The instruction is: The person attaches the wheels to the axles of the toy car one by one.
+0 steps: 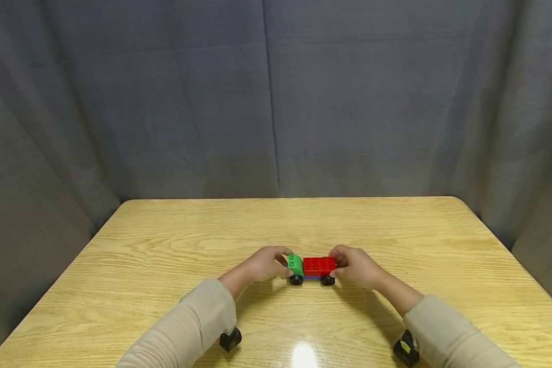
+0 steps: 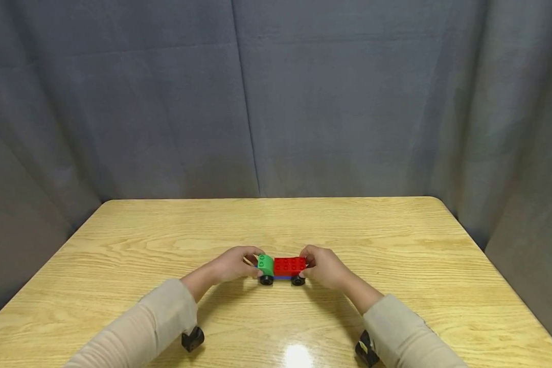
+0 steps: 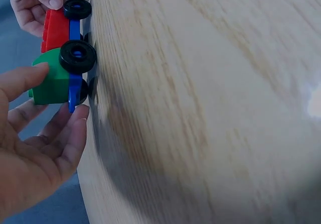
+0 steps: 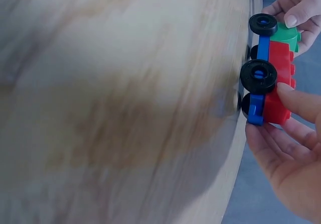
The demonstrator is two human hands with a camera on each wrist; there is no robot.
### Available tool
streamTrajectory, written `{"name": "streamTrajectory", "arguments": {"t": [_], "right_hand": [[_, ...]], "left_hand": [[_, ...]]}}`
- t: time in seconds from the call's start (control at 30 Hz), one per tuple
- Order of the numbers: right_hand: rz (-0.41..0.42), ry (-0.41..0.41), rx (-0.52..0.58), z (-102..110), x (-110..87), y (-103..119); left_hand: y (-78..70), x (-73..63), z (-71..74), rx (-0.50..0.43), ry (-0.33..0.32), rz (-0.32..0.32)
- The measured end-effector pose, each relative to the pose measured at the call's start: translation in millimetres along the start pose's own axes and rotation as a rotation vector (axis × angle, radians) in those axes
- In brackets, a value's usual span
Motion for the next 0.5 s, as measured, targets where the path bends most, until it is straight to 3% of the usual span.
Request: {"name": "streamTrajectory", "arguments": {"t": [0.5], "right_hand": [[-0.035, 0.014, -0.005, 0.9, 1.1, -3.4]], "left_hand": [[1.7, 2.8, -0.1, 0.019, 0.007, 0.026]]}}
Point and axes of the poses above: each hand's wrist, its own x-axis towards the middle knuckle, its own z-axis out of the back of the hand, y = z × x, the point moved 5 cm from there along x, towards the middle knuckle, and after that the axes turned 7 degrees about -x, right-handed, at the moved point
